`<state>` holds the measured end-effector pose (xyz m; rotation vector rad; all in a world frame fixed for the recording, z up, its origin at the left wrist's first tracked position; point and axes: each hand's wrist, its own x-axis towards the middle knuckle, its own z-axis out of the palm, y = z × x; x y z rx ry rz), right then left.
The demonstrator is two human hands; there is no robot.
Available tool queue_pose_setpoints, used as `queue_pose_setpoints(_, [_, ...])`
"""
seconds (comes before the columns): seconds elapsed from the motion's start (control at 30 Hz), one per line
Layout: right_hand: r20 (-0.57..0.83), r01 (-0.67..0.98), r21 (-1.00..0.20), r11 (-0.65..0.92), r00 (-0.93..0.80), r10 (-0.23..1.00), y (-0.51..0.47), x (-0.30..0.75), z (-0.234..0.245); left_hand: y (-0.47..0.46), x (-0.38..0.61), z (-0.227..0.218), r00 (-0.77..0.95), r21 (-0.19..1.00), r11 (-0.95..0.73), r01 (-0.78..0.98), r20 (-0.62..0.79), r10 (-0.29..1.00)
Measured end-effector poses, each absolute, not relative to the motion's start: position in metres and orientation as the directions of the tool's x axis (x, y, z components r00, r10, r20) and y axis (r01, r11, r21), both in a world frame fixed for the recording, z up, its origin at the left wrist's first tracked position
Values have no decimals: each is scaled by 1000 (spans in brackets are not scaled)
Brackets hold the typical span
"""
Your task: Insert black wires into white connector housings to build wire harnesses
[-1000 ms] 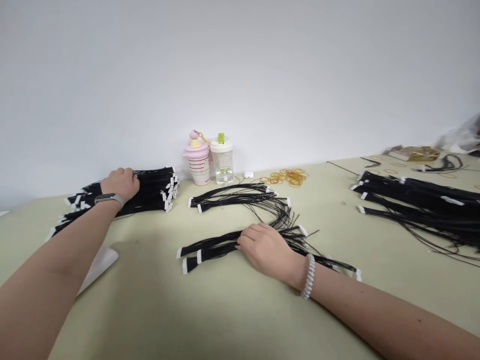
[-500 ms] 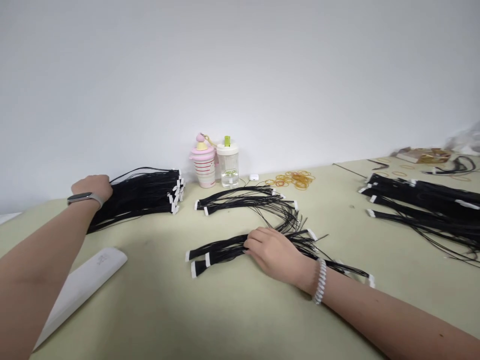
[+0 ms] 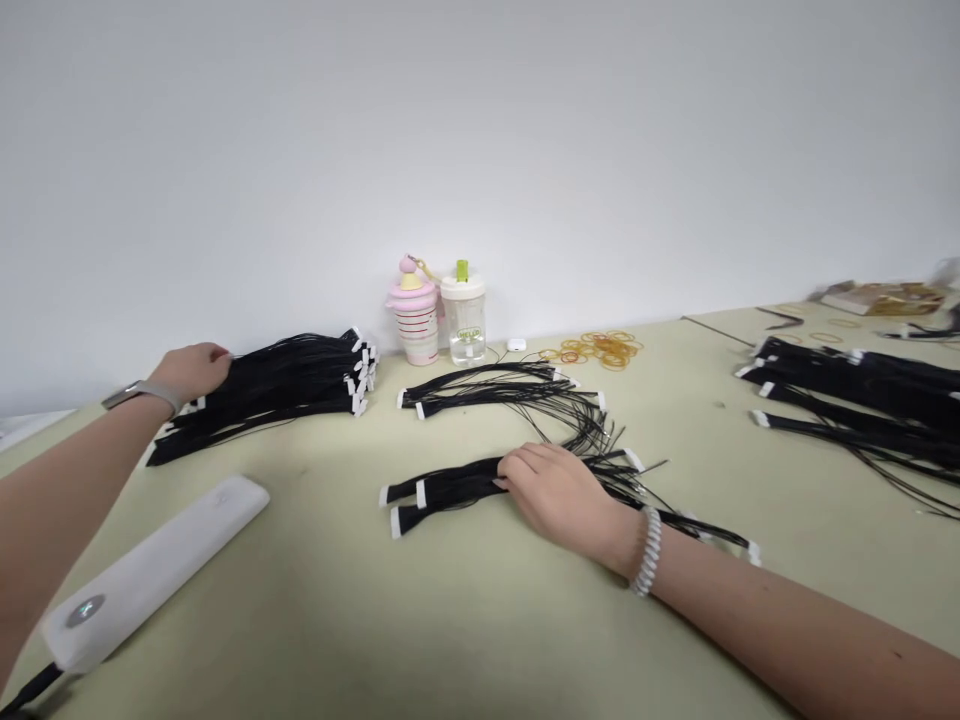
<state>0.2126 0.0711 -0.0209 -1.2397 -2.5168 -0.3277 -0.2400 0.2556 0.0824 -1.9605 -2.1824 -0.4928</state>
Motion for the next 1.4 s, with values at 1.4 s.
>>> queue_pose_setpoints(1.4, [833, 906, 414, 89, -416, 363, 30, 287, 77, 10, -69, 140, -2, 709, -418, 568, 509, 861])
